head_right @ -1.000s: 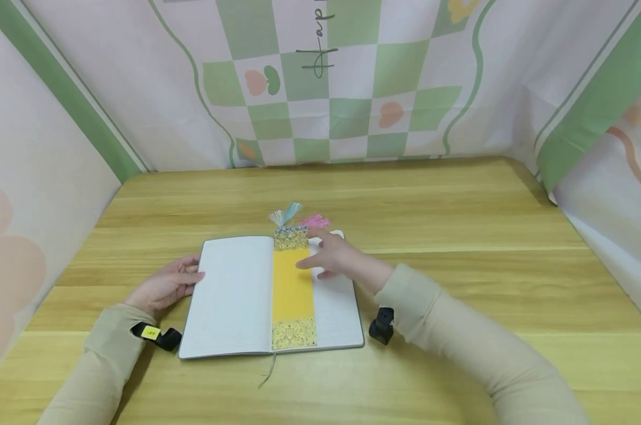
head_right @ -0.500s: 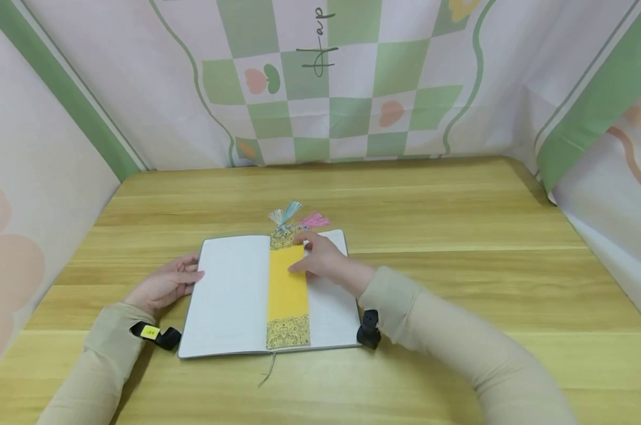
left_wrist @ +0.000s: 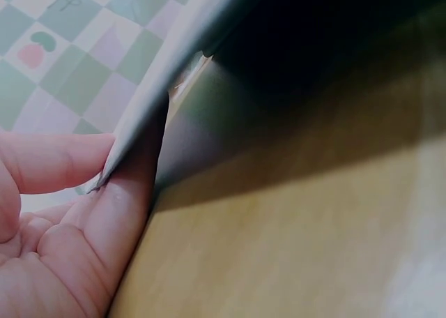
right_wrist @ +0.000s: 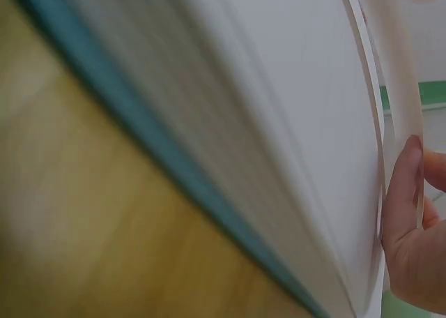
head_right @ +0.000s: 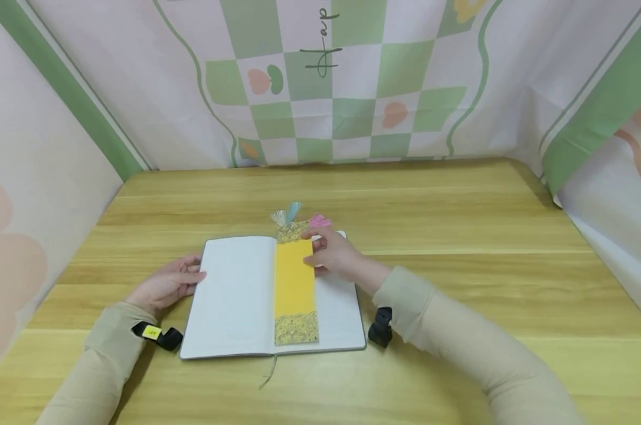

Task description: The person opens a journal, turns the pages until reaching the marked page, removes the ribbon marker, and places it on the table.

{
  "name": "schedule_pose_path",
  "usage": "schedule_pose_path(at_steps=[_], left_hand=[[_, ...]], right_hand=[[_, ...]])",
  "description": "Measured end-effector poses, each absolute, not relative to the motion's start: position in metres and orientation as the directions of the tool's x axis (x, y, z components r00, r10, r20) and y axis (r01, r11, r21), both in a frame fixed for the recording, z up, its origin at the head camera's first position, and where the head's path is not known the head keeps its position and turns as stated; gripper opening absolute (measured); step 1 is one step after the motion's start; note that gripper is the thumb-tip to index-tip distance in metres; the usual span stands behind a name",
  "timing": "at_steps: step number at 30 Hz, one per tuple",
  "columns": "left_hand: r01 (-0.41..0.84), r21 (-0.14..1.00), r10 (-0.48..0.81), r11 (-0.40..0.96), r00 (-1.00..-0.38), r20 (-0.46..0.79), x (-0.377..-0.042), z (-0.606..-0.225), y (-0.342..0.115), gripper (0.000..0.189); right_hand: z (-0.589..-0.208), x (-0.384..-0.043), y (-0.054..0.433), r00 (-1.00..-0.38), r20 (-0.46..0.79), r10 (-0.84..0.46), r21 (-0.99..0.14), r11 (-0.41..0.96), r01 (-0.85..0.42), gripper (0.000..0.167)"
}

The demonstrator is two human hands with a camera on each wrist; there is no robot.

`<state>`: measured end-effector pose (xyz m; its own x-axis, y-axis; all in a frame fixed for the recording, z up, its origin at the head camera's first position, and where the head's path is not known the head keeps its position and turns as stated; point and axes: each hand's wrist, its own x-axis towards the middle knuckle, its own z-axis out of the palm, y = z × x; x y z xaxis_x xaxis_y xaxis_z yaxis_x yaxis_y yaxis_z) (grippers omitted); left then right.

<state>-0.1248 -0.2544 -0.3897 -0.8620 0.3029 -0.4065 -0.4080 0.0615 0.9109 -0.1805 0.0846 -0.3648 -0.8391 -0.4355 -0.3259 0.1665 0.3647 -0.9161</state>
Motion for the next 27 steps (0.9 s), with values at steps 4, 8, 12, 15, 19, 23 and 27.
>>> schedule_pose_path(at_steps=[4, 8, 12, 15, 19, 23, 27], left_hand=[[-0.413, 0.908, 0.296, 0.072, -0.860, -0.414, -0.124, -0.388, -0.253, 0.060], [-0.416, 0.906, 0.290, 0.075, -0.860, -0.419, -0.124, -0.388, -0.253, 0.061], [-0.420, 0.904, 0.287, 0.077, -0.859, -0.423, -0.124, -0.388, -0.253, 0.061], [-0.426, 0.901, 0.277, 0.083, -0.859, -0.431, -0.125, -0.389, -0.253, 0.061], [-0.432, 0.897, 0.267, 0.093, -0.857, -0.441, -0.125, -0.390, -0.253, 0.063], [-0.426, 0.900, 0.272, 0.092, -0.859, -0.434, -0.125, -0.390, -0.253, 0.061], [-0.418, 0.905, 0.279, 0.083, -0.862, -0.423, -0.125, -0.388, -0.253, 0.060]], right_hand=[[-0.364, -0.189, 0.099, -0.846, -0.336, -0.414, -0.913, 0.366, 0.183, 0.056], [-0.360, -0.200, 0.120, -0.849, -0.329, -0.413, -0.926, 0.319, 0.204, 0.058], [-0.351, -0.213, 0.145, -0.863, -0.296, -0.408, -0.934, 0.315, 0.171, 0.059], [-0.343, -0.224, 0.163, -0.877, -0.276, -0.394, -0.934, 0.324, 0.148, 0.058], [-0.335, -0.240, 0.184, -0.893, -0.257, -0.369, -0.932, 0.338, 0.129, 0.059], [-0.326, -0.255, 0.201, -0.914, -0.227, -0.335, -0.919, 0.385, 0.087, 0.056], [-0.317, -0.267, 0.212, -0.940, -0.192, -0.283, -0.906, 0.420, 0.058, 0.054]])
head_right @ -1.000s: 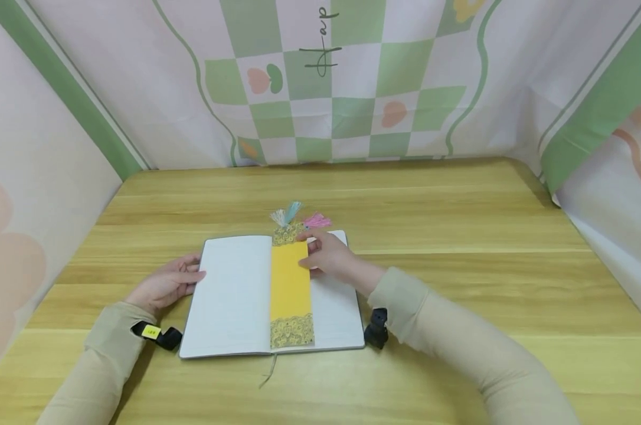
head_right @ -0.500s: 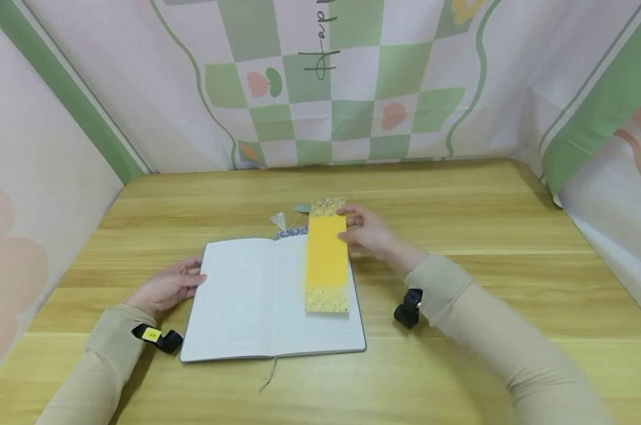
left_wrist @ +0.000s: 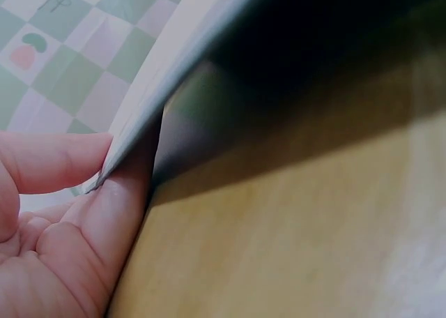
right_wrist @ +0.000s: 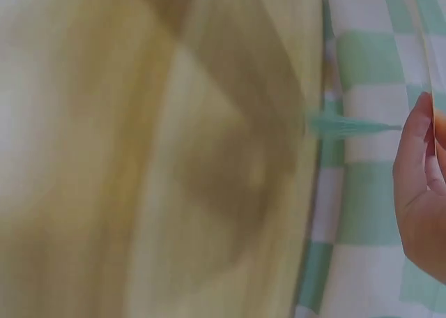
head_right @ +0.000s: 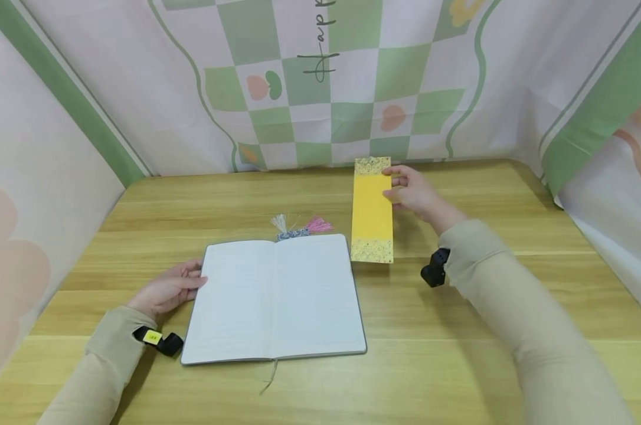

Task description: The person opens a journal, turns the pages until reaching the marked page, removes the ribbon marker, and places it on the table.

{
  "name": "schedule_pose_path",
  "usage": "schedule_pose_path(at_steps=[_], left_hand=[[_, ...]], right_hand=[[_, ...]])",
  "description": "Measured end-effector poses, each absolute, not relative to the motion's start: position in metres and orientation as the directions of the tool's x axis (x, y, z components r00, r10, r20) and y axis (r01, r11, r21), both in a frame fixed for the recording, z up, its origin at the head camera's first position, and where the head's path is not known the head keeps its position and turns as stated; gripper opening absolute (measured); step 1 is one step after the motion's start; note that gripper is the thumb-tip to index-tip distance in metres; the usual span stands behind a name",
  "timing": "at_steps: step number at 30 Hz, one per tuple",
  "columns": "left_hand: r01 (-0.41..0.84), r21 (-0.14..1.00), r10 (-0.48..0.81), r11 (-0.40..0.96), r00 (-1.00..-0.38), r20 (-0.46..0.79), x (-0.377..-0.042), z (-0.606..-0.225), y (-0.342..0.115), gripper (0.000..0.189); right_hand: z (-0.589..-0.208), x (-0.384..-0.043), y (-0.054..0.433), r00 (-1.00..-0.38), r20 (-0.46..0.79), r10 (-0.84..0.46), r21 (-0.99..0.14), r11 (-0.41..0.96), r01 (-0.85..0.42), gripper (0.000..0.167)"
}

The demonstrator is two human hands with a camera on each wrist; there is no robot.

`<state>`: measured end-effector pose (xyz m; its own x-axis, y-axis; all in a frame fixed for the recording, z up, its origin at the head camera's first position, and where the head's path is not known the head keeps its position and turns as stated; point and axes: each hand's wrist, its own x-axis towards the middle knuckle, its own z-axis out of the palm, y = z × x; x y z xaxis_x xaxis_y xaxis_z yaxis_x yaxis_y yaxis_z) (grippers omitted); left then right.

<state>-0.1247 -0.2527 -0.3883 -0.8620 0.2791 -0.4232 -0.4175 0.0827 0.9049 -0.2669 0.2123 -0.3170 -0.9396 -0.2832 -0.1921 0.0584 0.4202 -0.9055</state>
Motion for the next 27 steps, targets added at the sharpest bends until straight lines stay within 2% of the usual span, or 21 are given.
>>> schedule_pose_path(at_steps=[4, 9, 19, 27], left_hand=[[-0.418, 0.904, 0.273, 0.088, -0.863, -0.426, -0.124, -0.386, -0.252, 0.060], [-0.418, 0.904, 0.282, 0.090, -0.860, -0.426, -0.123, -0.384, -0.251, 0.060], [-0.415, 0.905, 0.276, 0.093, -0.862, -0.424, -0.123, -0.383, -0.250, 0.058], [-0.423, 0.901, 0.261, 0.097, -0.863, -0.433, -0.123, -0.386, -0.251, 0.058]], right_hand=[[-0.311, -0.276, 0.218, -0.952, -0.183, -0.247, -0.880, 0.472, 0.046, 0.053], [-0.311, -0.285, 0.220, -0.941, -0.212, -0.266, -0.840, 0.542, 0.036, 0.053], [-0.344, -0.286, 0.206, -0.905, -0.261, -0.336, -0.820, 0.571, 0.025, 0.051], [-0.354, -0.286, 0.201, -0.882, -0.301, -0.363, -0.782, 0.623, 0.010, 0.061]])
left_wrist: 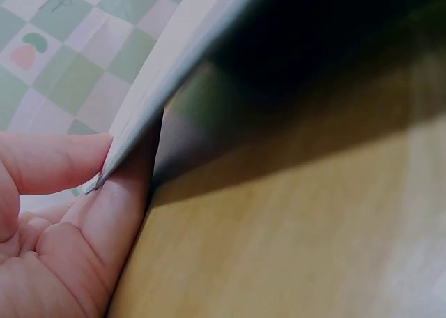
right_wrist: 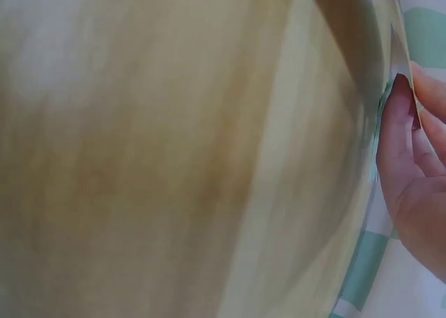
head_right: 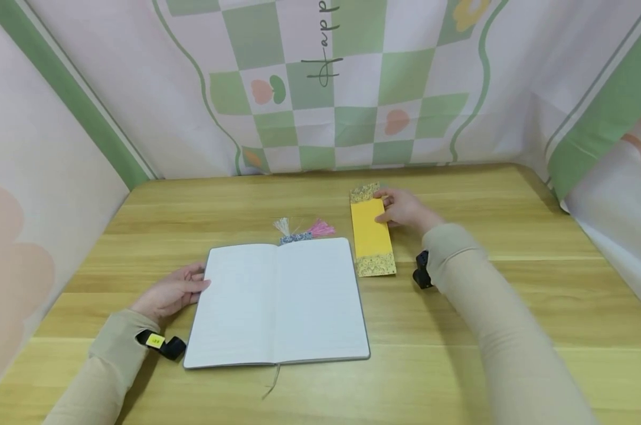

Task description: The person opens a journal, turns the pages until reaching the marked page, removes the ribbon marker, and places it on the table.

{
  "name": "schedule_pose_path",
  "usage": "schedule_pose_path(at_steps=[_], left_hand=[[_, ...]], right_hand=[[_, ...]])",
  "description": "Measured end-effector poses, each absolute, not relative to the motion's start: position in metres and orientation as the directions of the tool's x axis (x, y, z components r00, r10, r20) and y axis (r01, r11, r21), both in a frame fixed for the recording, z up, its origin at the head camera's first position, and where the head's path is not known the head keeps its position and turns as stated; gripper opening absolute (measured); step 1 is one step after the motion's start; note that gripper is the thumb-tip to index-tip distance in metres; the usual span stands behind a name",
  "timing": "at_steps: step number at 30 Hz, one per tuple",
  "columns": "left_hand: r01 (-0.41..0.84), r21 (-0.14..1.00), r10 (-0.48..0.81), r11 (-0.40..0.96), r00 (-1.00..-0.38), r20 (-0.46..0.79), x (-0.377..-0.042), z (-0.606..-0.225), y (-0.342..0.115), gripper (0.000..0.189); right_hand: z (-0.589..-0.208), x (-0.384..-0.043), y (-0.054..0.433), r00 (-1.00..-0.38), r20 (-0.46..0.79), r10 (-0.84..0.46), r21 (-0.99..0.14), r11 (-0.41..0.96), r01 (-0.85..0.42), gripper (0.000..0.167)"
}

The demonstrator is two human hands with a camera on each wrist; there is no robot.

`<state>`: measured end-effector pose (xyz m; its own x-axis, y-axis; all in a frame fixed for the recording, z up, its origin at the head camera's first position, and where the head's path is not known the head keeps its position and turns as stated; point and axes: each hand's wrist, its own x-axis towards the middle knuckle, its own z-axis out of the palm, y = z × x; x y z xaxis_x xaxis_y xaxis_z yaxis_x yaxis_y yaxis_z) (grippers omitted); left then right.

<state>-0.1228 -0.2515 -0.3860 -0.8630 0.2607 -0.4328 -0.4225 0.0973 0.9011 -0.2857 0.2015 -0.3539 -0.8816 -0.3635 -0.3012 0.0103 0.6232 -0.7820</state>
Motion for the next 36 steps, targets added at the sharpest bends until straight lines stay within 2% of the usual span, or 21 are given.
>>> schedule_pose_path(at_steps=[6, 13, 26, 30, 36], left_hand=[[-0.428, 0.898, 0.255, 0.102, -0.861, -0.439, -0.122, -0.387, -0.251, 0.060], [-0.431, 0.896, 0.239, 0.105, -0.864, -0.443, -0.121, -0.387, -0.250, 0.061], [-0.438, 0.891, 0.222, 0.120, -0.863, -0.454, -0.122, -0.388, -0.249, 0.059], [-0.444, 0.888, 0.206, 0.122, -0.864, -0.460, -0.122, -0.386, -0.248, 0.059], [-0.431, 0.894, 0.225, 0.121, -0.866, -0.448, -0.122, -0.384, -0.248, 0.058]], right_hand=[[-0.361, -0.283, 0.202, -0.877, -0.320, -0.358, -0.733, 0.680, -0.010, 0.065], [-0.363, -0.281, 0.198, -0.898, -0.242, -0.368, -0.640, 0.756, -0.137, 0.066], [-0.362, -0.276, 0.199, -0.914, -0.177, -0.366, -0.532, 0.817, -0.224, 0.065], [-0.356, -0.273, 0.198, -0.930, -0.147, -0.337, -0.547, 0.811, -0.208, 0.063], [-0.348, -0.264, 0.193, -0.952, -0.061, -0.300, -0.604, 0.771, -0.204, 0.049]])
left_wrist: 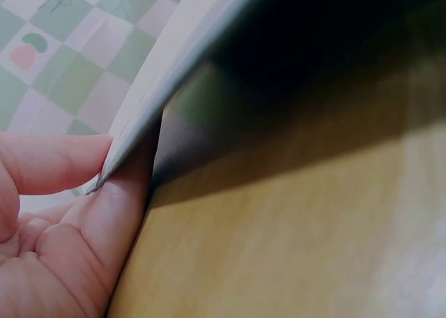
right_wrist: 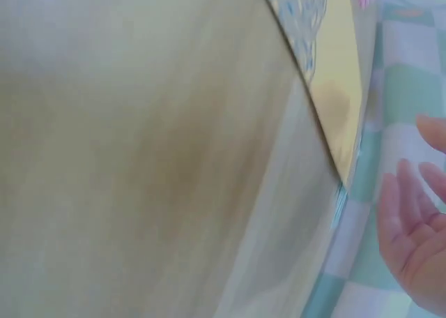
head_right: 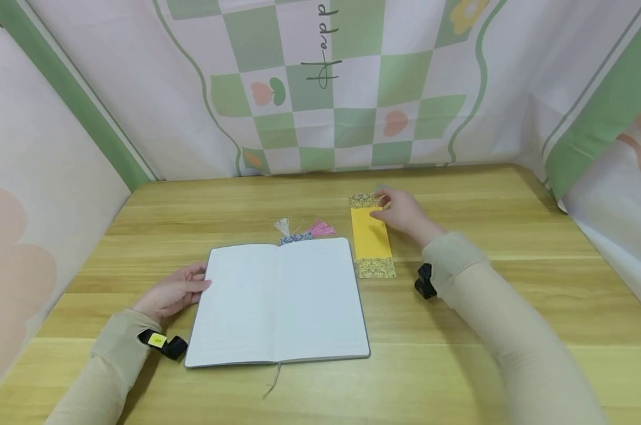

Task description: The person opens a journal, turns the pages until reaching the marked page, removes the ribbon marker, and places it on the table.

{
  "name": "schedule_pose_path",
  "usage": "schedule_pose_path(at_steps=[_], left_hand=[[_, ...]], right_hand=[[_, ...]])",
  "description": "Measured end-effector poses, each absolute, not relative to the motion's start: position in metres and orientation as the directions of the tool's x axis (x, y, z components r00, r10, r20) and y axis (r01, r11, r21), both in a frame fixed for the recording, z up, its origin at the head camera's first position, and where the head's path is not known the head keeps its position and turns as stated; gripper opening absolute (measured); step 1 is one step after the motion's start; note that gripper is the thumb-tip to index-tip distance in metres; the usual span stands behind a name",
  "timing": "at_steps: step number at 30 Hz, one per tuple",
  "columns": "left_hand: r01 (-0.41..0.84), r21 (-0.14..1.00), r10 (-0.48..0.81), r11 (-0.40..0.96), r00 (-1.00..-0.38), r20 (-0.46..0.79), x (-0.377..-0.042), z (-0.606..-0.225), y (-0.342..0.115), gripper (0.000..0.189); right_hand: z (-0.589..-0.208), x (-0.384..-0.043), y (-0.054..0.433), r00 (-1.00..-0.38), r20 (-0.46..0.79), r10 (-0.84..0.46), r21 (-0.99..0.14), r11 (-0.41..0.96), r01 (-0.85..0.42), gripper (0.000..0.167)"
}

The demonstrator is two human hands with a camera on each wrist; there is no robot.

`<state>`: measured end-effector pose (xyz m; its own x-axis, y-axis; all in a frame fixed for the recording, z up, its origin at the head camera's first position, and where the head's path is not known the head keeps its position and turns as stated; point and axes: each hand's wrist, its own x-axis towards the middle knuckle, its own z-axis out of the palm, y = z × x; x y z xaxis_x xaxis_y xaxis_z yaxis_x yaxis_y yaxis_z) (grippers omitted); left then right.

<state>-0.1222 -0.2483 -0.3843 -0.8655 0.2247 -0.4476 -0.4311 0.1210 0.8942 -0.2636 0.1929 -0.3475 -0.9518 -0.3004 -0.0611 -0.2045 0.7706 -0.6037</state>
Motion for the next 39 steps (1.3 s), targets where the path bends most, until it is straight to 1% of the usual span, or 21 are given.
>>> schedule_pose_path(at_steps=[4, 7, 15, 20, 25, 28, 32, 36, 39], left_hand=[[-0.430, 0.895, 0.232, 0.120, -0.864, -0.446, -0.122, -0.386, -0.248, 0.059], [-0.427, 0.896, 0.230, 0.121, -0.866, -0.444, -0.122, -0.386, -0.248, 0.059], [-0.427, 0.895, 0.229, 0.132, -0.865, -0.446, -0.121, -0.383, -0.248, 0.059], [-0.426, 0.896, 0.227, 0.129, -0.866, -0.445, -0.121, -0.385, -0.248, 0.059], [-0.424, 0.897, 0.228, 0.124, -0.867, -0.442, -0.122, -0.385, -0.248, 0.061], [-0.424, 0.897, 0.227, 0.127, -0.868, -0.442, -0.122, -0.384, -0.248, 0.061], [-0.427, 0.896, 0.229, 0.119, -0.867, -0.443, -0.122, -0.385, -0.248, 0.061], [-0.428, 0.897, 0.236, 0.113, -0.865, -0.442, -0.121, -0.385, -0.248, 0.060], [-0.427, 0.897, 0.238, 0.114, -0.865, -0.442, -0.122, -0.386, -0.248, 0.060]], right_hand=[[-0.347, -0.253, 0.187, -0.949, 0.015, -0.314, -0.622, 0.740, -0.254, 0.040], [-0.348, -0.245, 0.182, -0.937, 0.046, -0.345, -0.624, 0.723, -0.297, 0.036], [-0.350, -0.225, 0.165, -0.891, 0.020, -0.453, -0.661, 0.663, -0.351, 0.031], [-0.351, -0.212, 0.153, -0.857, 0.015, -0.516, -0.644, 0.650, -0.403, 0.031], [-0.347, -0.203, 0.142, -0.817, 0.015, -0.576, -0.613, 0.641, -0.463, 0.041], [-0.349, -0.199, 0.136, -0.795, 0.006, -0.607, -0.558, 0.658, -0.506, 0.049], [-0.356, -0.198, 0.129, -0.745, -0.003, -0.667, -0.471, 0.658, -0.587, 0.061], [-0.362, -0.199, 0.123, -0.708, -0.038, -0.705, -0.420, 0.654, -0.629, 0.076], [-0.364, -0.199, 0.118, -0.697, -0.092, -0.711, -0.388, 0.670, -0.632, 0.088]])
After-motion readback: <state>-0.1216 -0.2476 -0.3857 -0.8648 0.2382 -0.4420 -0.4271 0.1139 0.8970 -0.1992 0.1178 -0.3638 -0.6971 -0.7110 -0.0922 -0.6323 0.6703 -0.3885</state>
